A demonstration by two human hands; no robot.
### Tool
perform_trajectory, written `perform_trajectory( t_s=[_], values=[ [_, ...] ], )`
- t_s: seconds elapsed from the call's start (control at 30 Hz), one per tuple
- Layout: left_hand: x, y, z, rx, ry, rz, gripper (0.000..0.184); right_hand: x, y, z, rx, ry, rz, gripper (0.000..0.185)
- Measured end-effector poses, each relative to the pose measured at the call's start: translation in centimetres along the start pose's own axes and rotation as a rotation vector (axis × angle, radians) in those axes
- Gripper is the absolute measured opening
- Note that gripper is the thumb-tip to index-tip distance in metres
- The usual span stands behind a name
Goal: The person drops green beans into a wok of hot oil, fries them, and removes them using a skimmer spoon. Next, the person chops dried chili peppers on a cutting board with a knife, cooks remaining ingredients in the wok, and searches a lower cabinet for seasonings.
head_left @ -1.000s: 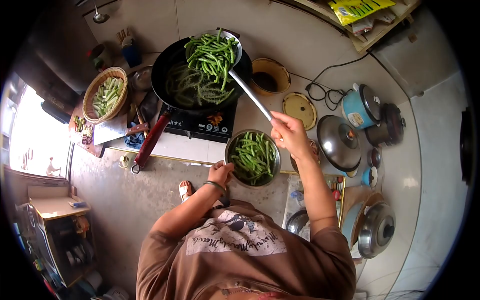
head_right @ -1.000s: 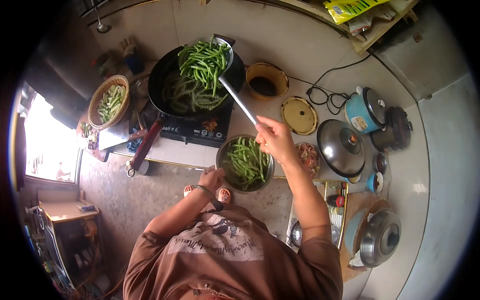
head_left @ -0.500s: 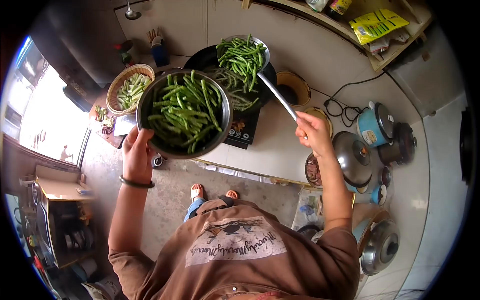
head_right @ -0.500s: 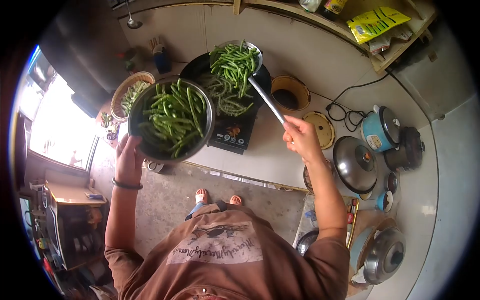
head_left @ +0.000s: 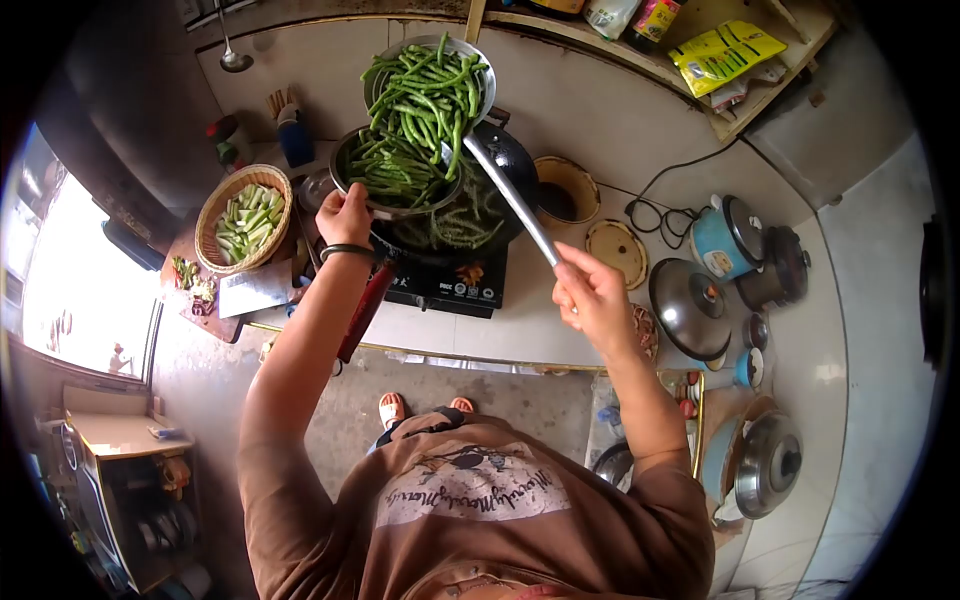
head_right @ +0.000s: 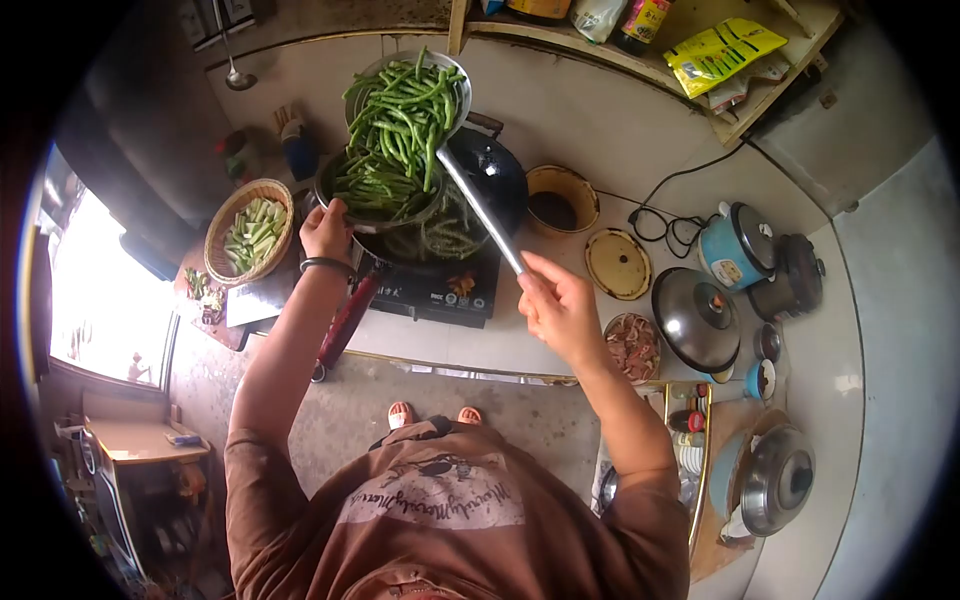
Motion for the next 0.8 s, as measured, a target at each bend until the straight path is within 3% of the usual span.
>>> perform_trajectory(
  t_s=[0.1,0.37,0.57,0.6,0.8],
  values=[
    [0.0,0.5,2.4,0.004,-0.064,-0.067,0.020,-2.4,-0.8,1.4,-0.030,-0.065,-0.001,0.036],
    [3.0,2.4,3.9,0.027,-0.090,-0.058,0.026,-4.0,-0.5,1.6,-0.225,-0.607,-0.317,0.031],
    [2.0,3.4,4.8,0.039,-0.121,-0.066,0.019,-2.7,-0.2,1.4,-0.250,-0.681,-0.347,0.029],
    [2.0,3.5,4.7,0.076,-0.104,-0.078,0.010,-2.7,-0.2,1.2,-0.265,-0.670,-0.337,0.029],
    [1.2,2.5,4.4,0.068,-0.158,-0.231,0.012,-2.5,0.7,0.8,-0.331,-0.835,-0.440,0.029]
  ],
)
Point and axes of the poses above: each hand's wrist, its own y-axis towards the middle knuckle, its own z-axis out of the palm, x = y × z, the point moved 4 cm from there along y, towards the middle knuckle, and after that the axes turned 5 degrees about x, right-handed, at the moved point
